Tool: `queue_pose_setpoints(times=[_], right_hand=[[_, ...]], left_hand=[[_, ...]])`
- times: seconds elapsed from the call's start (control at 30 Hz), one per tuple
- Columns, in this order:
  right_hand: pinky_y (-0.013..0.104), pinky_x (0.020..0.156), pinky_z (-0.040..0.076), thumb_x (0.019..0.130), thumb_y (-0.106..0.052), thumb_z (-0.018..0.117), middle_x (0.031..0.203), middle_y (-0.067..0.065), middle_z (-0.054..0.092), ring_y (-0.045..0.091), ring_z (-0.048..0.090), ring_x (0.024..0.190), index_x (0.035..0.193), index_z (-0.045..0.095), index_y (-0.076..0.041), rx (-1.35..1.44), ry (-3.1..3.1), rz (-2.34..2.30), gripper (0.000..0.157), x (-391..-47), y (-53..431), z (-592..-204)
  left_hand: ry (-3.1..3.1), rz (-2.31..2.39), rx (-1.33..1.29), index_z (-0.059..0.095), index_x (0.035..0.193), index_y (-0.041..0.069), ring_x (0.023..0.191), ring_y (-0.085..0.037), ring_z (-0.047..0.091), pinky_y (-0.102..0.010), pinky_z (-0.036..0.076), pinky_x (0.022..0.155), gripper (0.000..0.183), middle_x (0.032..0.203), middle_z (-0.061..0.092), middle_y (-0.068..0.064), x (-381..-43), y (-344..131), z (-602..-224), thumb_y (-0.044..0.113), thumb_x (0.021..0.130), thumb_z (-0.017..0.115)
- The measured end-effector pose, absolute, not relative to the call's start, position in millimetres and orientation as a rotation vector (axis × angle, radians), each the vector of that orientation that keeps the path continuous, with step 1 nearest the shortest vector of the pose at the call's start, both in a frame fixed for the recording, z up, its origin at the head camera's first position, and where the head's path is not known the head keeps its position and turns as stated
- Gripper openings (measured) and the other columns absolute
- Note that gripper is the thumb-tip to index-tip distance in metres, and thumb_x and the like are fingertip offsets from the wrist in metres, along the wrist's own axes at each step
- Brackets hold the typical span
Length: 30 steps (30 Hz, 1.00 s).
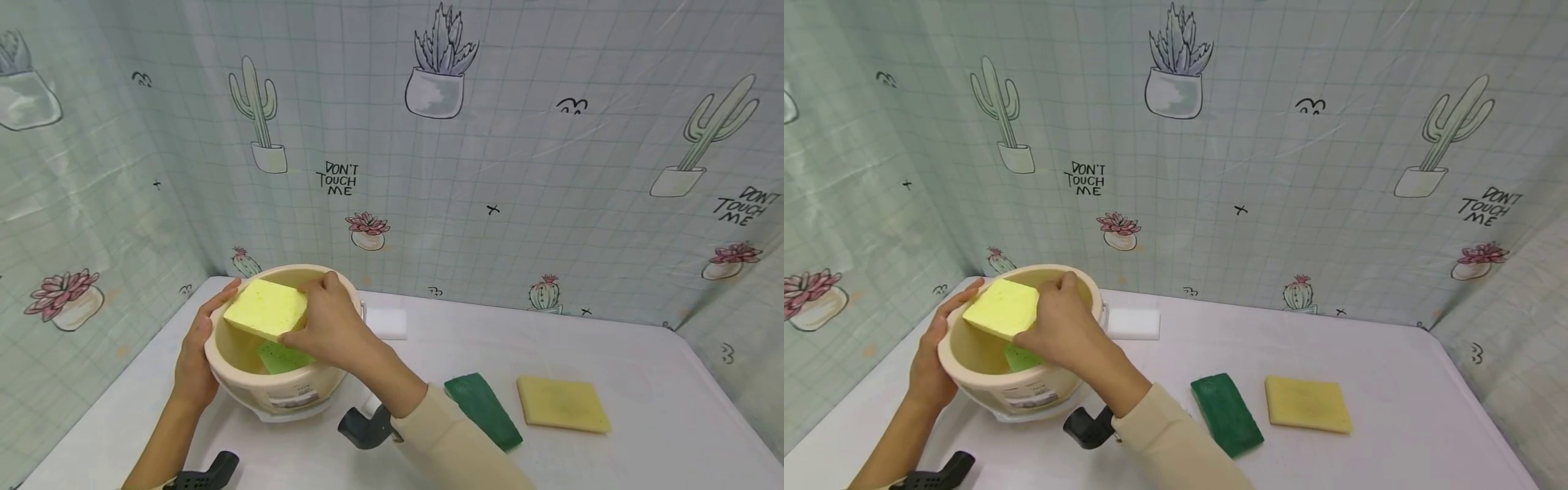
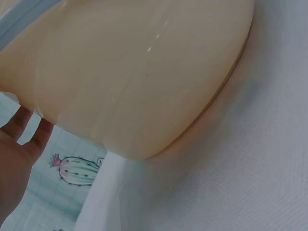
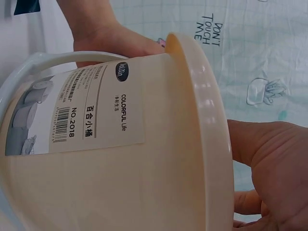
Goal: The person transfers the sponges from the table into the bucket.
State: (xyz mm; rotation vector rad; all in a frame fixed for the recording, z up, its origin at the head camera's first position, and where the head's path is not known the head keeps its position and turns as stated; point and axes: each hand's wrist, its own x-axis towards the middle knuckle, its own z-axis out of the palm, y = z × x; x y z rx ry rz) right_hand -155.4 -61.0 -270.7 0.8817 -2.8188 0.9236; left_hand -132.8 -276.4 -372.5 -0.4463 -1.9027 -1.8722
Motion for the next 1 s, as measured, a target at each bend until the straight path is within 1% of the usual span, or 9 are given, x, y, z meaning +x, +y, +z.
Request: queue_pose_setpoints(times=[0.1, 0.13, 0.17, 0.23, 0.3, 0.37, 0.43, 0.8, 1.0], right_hand=[[0.018, 0.085, 0.043, 0.076, -0.035, 0.081, 0.127, 0.013, 0.046, 0.014, 0.049, 0.103, 0.13, 0.054, 0.0, 0.903, -2.832, 0.937, 0.069, -154.8, -59.4, -270.0], [0.018, 0.085, 0.043, 0.078, -0.035, 0.08, 0.128, 0.013, 0.046, 0.014, 0.049, 0.106, 0.129, 0.055, 0.0, 0.909, -2.836, 0.948, 0.067, -154.8, -58.9, -269.7], [0.018, 0.082, 0.045, 0.08, -0.033, 0.078, 0.125, 0.012, 0.05, 0.014, 0.05, 0.104, 0.127, 0.056, 0.0, 0.926, -2.83, 0.96, 0.062, -155.4, -58.4, -269.6], [0.016, 0.076, 0.045, 0.084, -0.028, 0.075, 0.115, 0.01, 0.057, 0.013, 0.05, 0.1, 0.123, 0.059, 0.001, 0.958, -2.809, 0.982, 0.051, -156.2, -57.4, -268.7], [0.015, 0.069, 0.044, 0.086, -0.021, 0.072, 0.1, 0.005, 0.061, 0.012, 0.051, 0.092, 0.115, 0.064, 0.001, 0.995, -2.776, 0.994, 0.037, -157.7, -56.4, -267.9], [0.015, 0.062, 0.042, 0.087, -0.015, 0.071, 0.085, 0.001, 0.059, 0.01, 0.05, 0.081, 0.108, 0.067, 0.0, 1.024, -2.749, 1.0, 0.026, -158.9, -55.2, -268.0], [0.015, 0.062, 0.042, 0.086, -0.012, 0.07, 0.082, -0.001, 0.058, 0.009, 0.049, 0.078, 0.104, 0.068, -0.001, 1.029, -2.738, 1.011, 0.022, -159.4, -53.9, -268.5], [0.014, 0.06, 0.045, 0.086, -0.007, 0.068, 0.082, 0.0, 0.058, 0.003, 0.055, 0.064, 0.105, 0.068, 0.001, 1.015, -2.757, 1.116, 0.021, -159.2, -51.5, -272.3], [0.015, 0.06, 0.044, 0.085, -0.009, 0.068, 0.079, -0.002, 0.057, 0.003, 0.054, 0.063, 0.103, 0.069, -0.001, 1.014, -2.762, 1.094, 0.02, -159.8, -50.7, -272.4]], left_hand=[[-1.906, -1.891, -0.418, 0.036, 0.144, 0.001, 0.142, -0.019, 0.018, -0.02, 0.024, 0.109, 0.054, 0.155, 0.027, -0.004, -132.7, -276.5, -372.5, 0.033, 0.103, 0.023], [-1.905, -1.902, -0.417, 0.035, 0.144, 0.0, 0.142, -0.02, 0.017, -0.02, 0.024, 0.109, 0.054, 0.155, 0.026, -0.004, -132.7, -276.6, -372.5, 0.034, 0.102, 0.023], [-1.904, -1.912, -0.417, 0.034, 0.144, 0.001, 0.142, -0.02, 0.017, -0.02, 0.024, 0.109, 0.055, 0.155, 0.024, -0.004, -132.8, -276.8, -372.6, 0.034, 0.102, 0.023], [-1.899, -1.933, -0.42, 0.034, 0.145, 0.002, 0.143, -0.02, 0.016, -0.02, 0.025, 0.109, 0.055, 0.156, 0.023, -0.004, -132.7, -276.9, -372.5, 0.035, 0.102, 0.023], [-1.896, -1.943, -0.422, 0.035, 0.145, 0.003, 0.143, -0.02, 0.015, -0.019, 0.026, 0.108, 0.055, 0.156, 0.022, -0.004, -132.6, -277.1, -372.7, 0.035, 0.102, 0.023], [-1.896, -1.945, -0.43, 0.035, 0.145, 0.004, 0.143, -0.02, 0.016, -0.019, 0.026, 0.107, 0.055, 0.156, 0.022, -0.004, -132.1, -277.0, -372.5, 0.035, 0.102, 0.024], [-1.895, -1.942, -0.44, 0.036, 0.145, 0.004, 0.143, -0.02, 0.016, -0.018, 0.027, 0.107, 0.054, 0.156, 0.022, -0.004, -131.8, -276.9, -372.6, 0.034, 0.102, 0.024], [-1.885, -1.933, -0.42, 0.035, 0.144, 0.001, 0.142, -0.02, 0.017, -0.02, 0.024, 0.109, 0.054, 0.155, 0.025, -0.005, -132.8, -276.1, -373.2, 0.033, 0.102, 0.023], [-1.875, -1.934, -0.404, 0.034, 0.144, -0.001, 0.142, -0.02, 0.017, -0.022, 0.024, 0.11, 0.055, 0.155, 0.025, -0.006, -133.4, -274.9, -373.3, 0.034, 0.102, 0.023]])
